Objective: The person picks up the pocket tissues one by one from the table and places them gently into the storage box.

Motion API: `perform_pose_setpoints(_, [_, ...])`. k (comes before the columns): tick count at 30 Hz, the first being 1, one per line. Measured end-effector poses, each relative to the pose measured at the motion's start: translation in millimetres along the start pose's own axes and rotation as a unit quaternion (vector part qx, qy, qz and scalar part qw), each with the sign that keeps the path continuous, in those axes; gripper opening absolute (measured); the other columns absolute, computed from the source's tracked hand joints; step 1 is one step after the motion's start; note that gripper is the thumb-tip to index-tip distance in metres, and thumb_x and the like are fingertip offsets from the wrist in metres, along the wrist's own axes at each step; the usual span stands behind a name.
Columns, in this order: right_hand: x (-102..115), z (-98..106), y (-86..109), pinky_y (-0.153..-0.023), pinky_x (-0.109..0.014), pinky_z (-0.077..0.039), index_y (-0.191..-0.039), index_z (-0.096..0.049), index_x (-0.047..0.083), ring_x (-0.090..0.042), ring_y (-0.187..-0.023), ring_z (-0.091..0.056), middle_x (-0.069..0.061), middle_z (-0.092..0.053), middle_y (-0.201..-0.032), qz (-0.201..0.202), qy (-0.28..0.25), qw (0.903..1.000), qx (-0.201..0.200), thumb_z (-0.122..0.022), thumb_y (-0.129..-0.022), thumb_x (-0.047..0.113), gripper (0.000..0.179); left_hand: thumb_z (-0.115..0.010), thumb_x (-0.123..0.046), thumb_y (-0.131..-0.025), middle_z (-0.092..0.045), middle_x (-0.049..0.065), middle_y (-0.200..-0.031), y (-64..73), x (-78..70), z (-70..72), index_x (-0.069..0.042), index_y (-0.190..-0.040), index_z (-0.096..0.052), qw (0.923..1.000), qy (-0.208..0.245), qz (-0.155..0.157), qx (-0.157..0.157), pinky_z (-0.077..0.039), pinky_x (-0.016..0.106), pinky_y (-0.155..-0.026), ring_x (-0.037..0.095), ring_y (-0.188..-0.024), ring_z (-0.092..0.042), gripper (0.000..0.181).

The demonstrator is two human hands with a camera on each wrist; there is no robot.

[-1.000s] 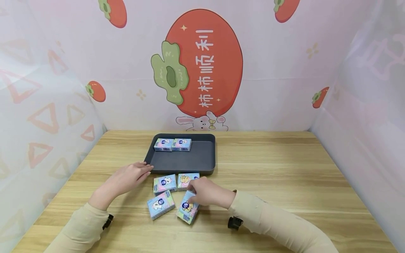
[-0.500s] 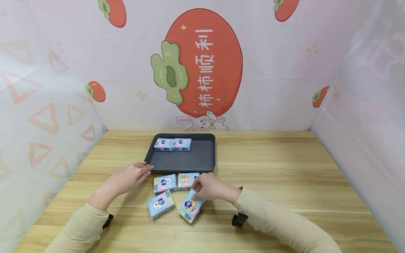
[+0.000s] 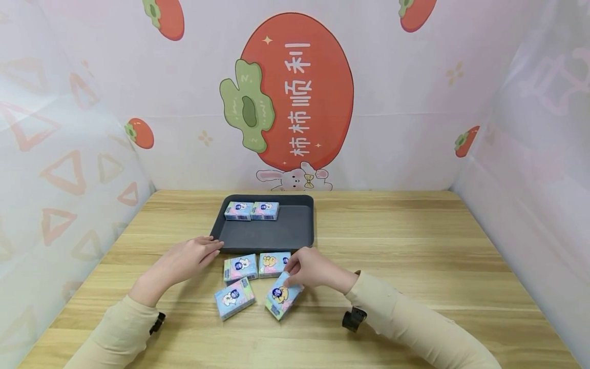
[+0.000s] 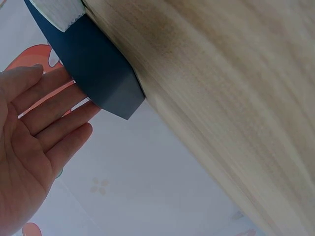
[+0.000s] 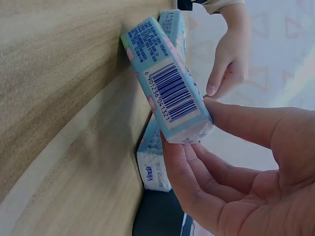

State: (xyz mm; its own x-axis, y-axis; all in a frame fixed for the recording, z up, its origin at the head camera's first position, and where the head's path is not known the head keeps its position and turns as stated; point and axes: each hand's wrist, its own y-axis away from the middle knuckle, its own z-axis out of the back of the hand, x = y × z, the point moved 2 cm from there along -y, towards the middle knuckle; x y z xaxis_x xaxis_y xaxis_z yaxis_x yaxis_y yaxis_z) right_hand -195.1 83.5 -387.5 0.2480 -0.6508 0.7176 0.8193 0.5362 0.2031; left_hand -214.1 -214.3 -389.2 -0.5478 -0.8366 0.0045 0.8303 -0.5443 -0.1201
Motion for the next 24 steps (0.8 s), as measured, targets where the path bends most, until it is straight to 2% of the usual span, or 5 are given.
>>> perform_pose_setpoints(10, [0.3, 11.5, 1.7, -0.06, -0.023, -0.049, -0.09, -0.07, 0.007, -0.011, -0.074, -0.059, 0.002, -0.066, -0.079, 0.002, -0.006, 0.9999, -0.01, -0.082, -0.073, 0.019, 0.024, -0.055, -0.019, -0.096, -0.068, 0.016, -0.113, 0.4, 0.8, -0.6, -0.004, -0.114, -0.069, 1.0, 0.001, 0.0, 0.001, -0.053, 0.046, -0.091, 0.031, -0.109, -0.064, 0.028])
perform_pose_setpoints(18, [-2.7, 20.4, -0.5, -0.06, -0.023, -0.051, -0.09, -0.07, 0.01, -0.012, -0.074, -0.059, 0.002, -0.065, -0.08, -0.031, -0.023, 0.999, -0.02, -0.083, -0.072, 0.022, 0.025, -0.056, -0.019, -0.095, -0.068, 0.016, -0.113, 0.6, 0.3, 0.1, -0.004, -0.114, -0.069, 1.0, -0.001, -0.002, -0.003, -0.053, 0.045, -0.09, 0.031, -0.108, -0.064, 0.027])
perform_pose_setpoints(24, [-2.2, 27.5, 0.2, -0.061, -0.024, -0.053, -0.092, -0.07, 0.009, -0.012, -0.073, -0.059, 0.0, -0.065, -0.081, -0.035, -0.033, 0.9985, -0.024, -0.083, -0.072, 0.023, 0.027, -0.058, -0.017, -0.094, -0.068, 0.017, -0.112, 0.4, 0.6, -0.2, -0.003, -0.113, -0.069, 1.0, -0.001, -0.004, -0.006, -0.054, 0.046, -0.089, 0.032, -0.107, -0.064, 0.026])
